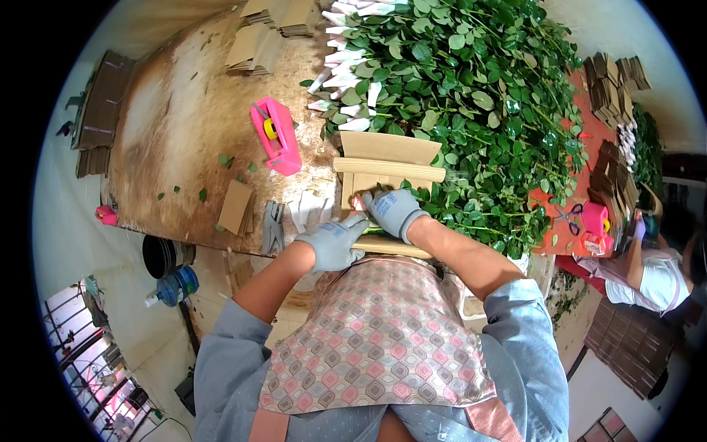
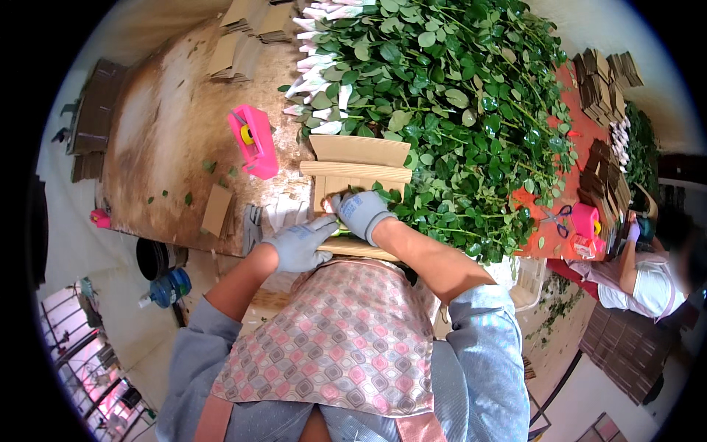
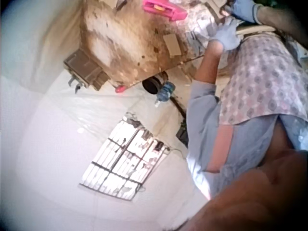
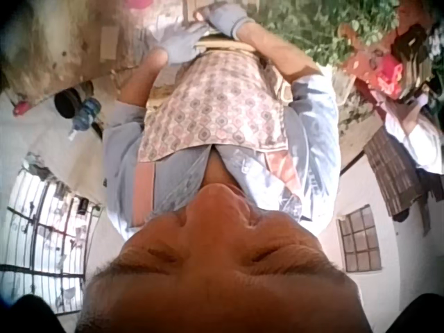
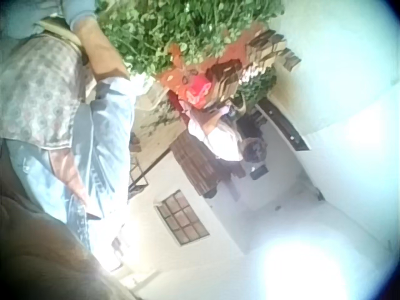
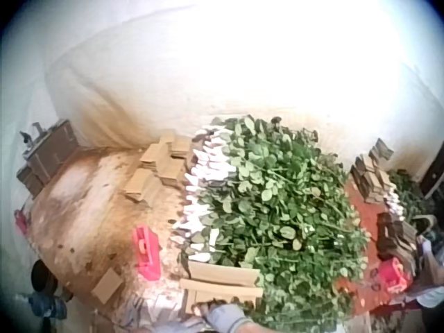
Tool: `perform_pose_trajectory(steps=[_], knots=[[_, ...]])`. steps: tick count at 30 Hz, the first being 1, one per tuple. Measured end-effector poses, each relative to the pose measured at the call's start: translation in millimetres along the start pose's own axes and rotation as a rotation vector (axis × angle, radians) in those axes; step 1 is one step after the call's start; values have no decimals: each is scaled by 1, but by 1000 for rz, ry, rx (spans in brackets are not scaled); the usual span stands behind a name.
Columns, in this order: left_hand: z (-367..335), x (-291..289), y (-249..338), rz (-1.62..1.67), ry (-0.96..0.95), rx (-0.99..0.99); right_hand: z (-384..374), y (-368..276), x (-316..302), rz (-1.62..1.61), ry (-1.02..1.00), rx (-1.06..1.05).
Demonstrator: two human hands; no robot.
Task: The person folds a cardboard sleeve, places several roses into it, and continues this process with more flowers and sleeves at a workstation.
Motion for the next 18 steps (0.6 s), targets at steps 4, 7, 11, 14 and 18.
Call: perform_pose_trajectory(steps=[4, 7, 11, 14, 18], knots=[[2, 1, 4, -88, 8, -6, -3, -2, 3, 1, 23, -28], [5, -10, 14, -184, 28, -38, -2, 1, 9, -30, 100, -31], [-11, 2, -2, -77, 50, -6, 5, 6, -2, -157, 80, 4], [-7, 1, -2, -30, 32, -32, 17, -8, -38, -135, 93, -63], [-5, -5, 4, -32, 27, -1, 29, 36, -152, -109, 544, 45]])
Point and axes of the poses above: each hand's wrist, its own z-axis away from the middle knuckle, its own x-axis out of the palm, y = z × x, the point moved 4 cm from there along -z, towards the middle knuckle, and after that the axes turned 3 degrees about -y, right-handed, at the moved point
